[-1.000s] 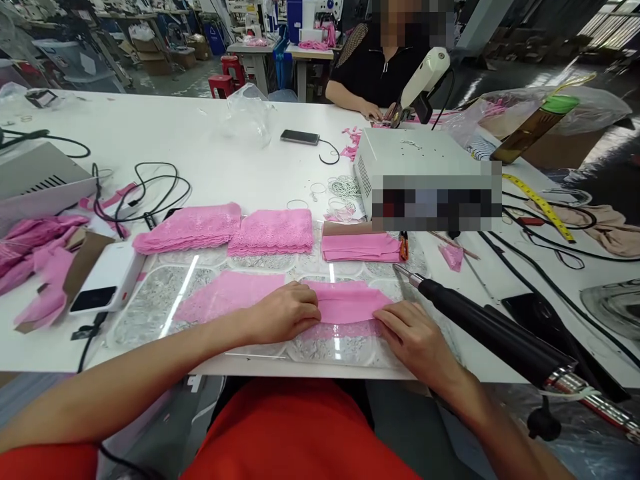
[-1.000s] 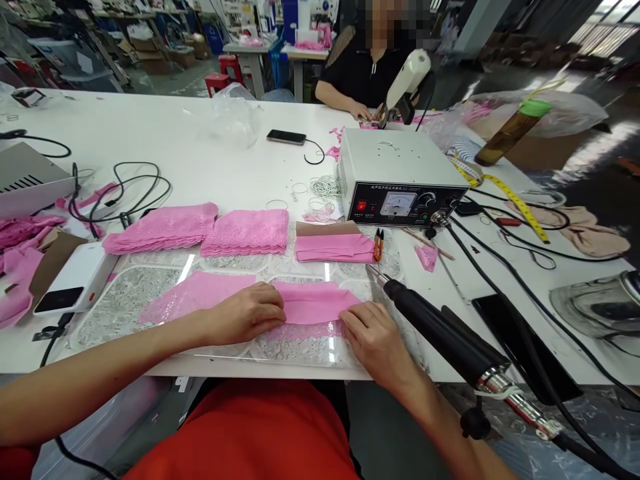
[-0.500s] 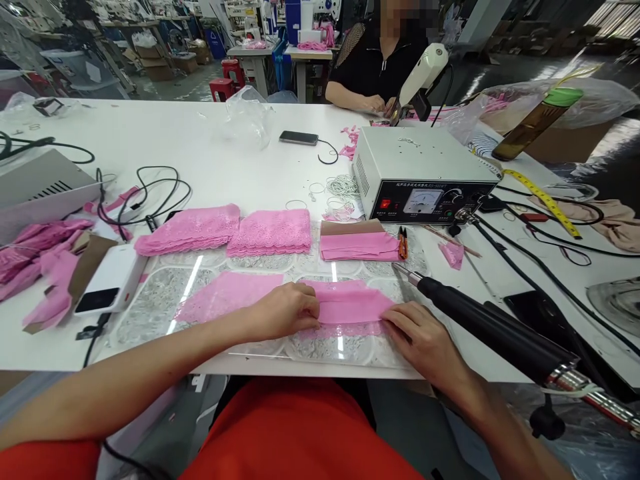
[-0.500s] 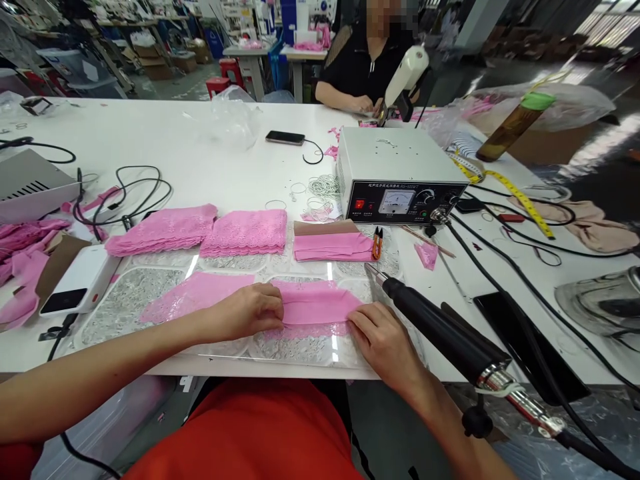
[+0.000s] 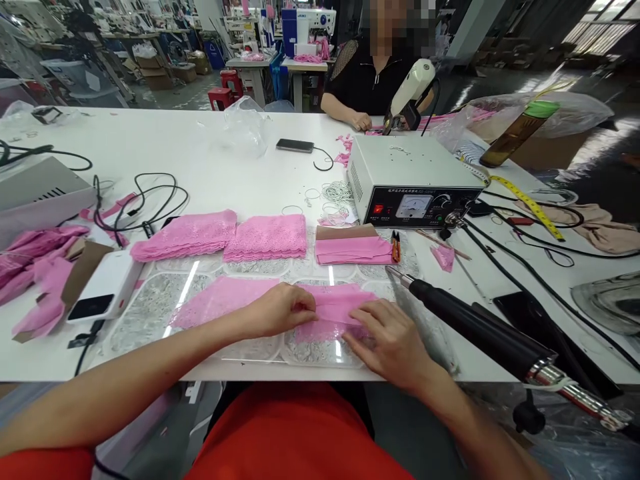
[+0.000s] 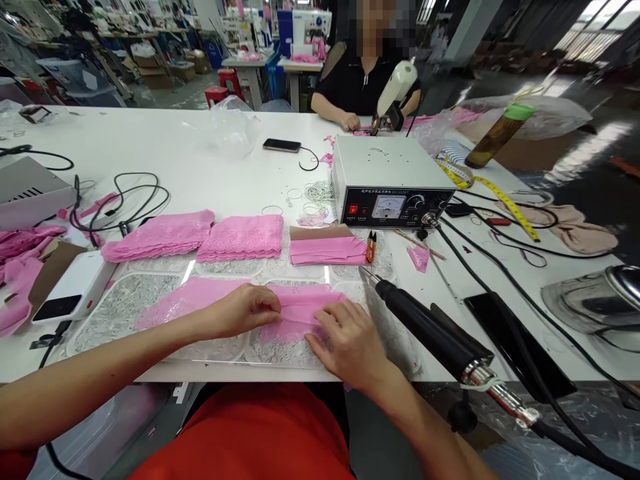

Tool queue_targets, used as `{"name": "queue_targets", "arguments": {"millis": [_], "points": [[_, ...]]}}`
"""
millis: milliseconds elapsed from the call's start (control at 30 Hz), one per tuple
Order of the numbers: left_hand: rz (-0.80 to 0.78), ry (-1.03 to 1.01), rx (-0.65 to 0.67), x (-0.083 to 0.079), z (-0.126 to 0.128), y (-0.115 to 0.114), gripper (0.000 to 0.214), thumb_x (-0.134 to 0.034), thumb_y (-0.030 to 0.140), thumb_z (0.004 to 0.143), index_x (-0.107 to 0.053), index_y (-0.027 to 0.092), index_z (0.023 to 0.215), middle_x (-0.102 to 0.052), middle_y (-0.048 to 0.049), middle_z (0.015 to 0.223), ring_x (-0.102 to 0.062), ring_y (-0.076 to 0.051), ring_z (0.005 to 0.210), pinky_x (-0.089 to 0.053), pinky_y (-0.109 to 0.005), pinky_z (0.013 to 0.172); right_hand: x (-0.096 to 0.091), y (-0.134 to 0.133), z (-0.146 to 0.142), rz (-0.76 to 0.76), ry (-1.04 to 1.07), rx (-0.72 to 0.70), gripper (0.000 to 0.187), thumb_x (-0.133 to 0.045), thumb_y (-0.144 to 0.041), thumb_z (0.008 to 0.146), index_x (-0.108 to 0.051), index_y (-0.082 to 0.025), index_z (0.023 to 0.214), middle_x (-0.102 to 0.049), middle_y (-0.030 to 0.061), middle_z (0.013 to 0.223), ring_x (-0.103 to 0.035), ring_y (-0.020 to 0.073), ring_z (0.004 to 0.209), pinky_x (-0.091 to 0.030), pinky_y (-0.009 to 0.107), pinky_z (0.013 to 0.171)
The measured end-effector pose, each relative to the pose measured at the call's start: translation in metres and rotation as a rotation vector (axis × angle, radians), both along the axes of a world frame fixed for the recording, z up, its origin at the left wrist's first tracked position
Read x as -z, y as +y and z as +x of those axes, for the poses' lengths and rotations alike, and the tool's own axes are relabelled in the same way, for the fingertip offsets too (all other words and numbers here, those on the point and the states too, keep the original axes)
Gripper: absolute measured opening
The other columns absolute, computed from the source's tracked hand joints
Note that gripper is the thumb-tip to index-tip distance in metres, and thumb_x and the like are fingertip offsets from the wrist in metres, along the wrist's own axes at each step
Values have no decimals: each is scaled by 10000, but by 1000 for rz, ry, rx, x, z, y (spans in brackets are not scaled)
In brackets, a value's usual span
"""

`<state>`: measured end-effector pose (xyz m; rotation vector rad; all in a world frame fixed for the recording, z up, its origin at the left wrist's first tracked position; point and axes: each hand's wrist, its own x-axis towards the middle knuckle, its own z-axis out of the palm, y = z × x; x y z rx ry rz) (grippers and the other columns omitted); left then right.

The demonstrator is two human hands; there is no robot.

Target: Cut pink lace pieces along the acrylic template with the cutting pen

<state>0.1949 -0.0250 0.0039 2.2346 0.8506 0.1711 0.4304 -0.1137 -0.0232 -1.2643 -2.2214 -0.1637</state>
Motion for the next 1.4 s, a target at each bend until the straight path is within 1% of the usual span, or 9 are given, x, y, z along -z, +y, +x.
{"name": "queue_targets", "arguments": {"millis": [200, 367, 500, 767, 933, 1067, 1233, 1300, 1400], "points": [[-1, -19, -47, 4, -5, -3, 132, -614, 174, 862, -681, 141, 754, -662, -4, 702, -566, -109, 629, -372, -191, 577, 7, 12, 3, 6, -87, 60, 183, -486, -109, 900, -637, -190, 835, -643, 47, 807, -589, 167, 766, -455, 295, 701], [-26, -55, -90, 7, -7, -7, 119, -623, 180, 862, -701, 134, 784, -688, -27, 739, -592, -128, 656, -390, -204, 603, 5, 14, 22, 24, -130, 196, 181, -479, -163, 935, -652, -180, 887, -651, 50, 836, -601, 146, 704, -449, 271, 629], [-55, -76, -92, 7, -7, -8, 120, -631, 177, 850, -702, 137, 763, -681, -22, 719, -577, -126, 638, -383, -211, 604, -7, 30, 9, 83, -97, 237, 174, -490, -192, 947, -658, -192, 900, -678, 37, 875, -599, 111, 635, -407, 250, 546], [-224, -210, -145, 3, -9, -10, 128, -590, 128, 816, -705, 155, 767, -690, -10, 746, -584, -136, 667, -428, -235, 664, -49, 73, -52, 58, 21, -32, 118, -529, -183, 930, -631, -177, 871, -656, 32, 850, -609, 114, 697, -436, 223, 571], [-444, -394, -343, 6, -34, -6, 198, -478, 77, 756, -662, 149, 758, -709, -31, 830, -653, -168, 834, -499, -282, 811, -60, 94, -90, -38, 109, -253, 120, -525, -151, 920, -631, -183, 873, -645, 31, 846, -603, 118, 730, -472, 226, 620], [-669, -514, -556, 5, -77, -7, 213, -460, 266, 810, -623, 130, 826, -717, -95, 851, -697, -208, 866, -558, -353, 816, -49, 100, -132, -151, 141, -425, 131, -527, -148, 913, -647, -185, 877, -658, 37, 866, -612, 115, 736, -492, 227, 641], [-768, -572, -761, 2, -114, -10, 551, -459, 659, 801, -592, 130, 725, -673, -107, 704, -680, -213, 695, -577, -350, 664, -36, 99, -175, -290, 217, -712, 158, -500, -157, 926, -656, -174, 899, -679, 61, 943, -649, 131, 846, -541, 247, 734], [-733, -565, -817, 5, -117, -11, 484, -577, 623, 754, -594, 141, 706, -643, -62, 647, -636, -169, 609, -535, -278, 572, -36, 100, -172, -356, 278, -734, 139, -527, -155, 916, -659, -181, 953, -690, 58, 981, -658, 133, 884, -555, 249, 757], [-628, -533, -886, 12, -117, -11, 236, -678, 366, 719, -589, 152, 671, -616, -15, 613, -577, -118, 558, -455, -206, 520, -37, 99, -145, -433, 298, -556, 126, -564, -148, 892, -666, -200, 943, -695, 32, 893, -640, 113, 725, -540, 219, 610]]}}
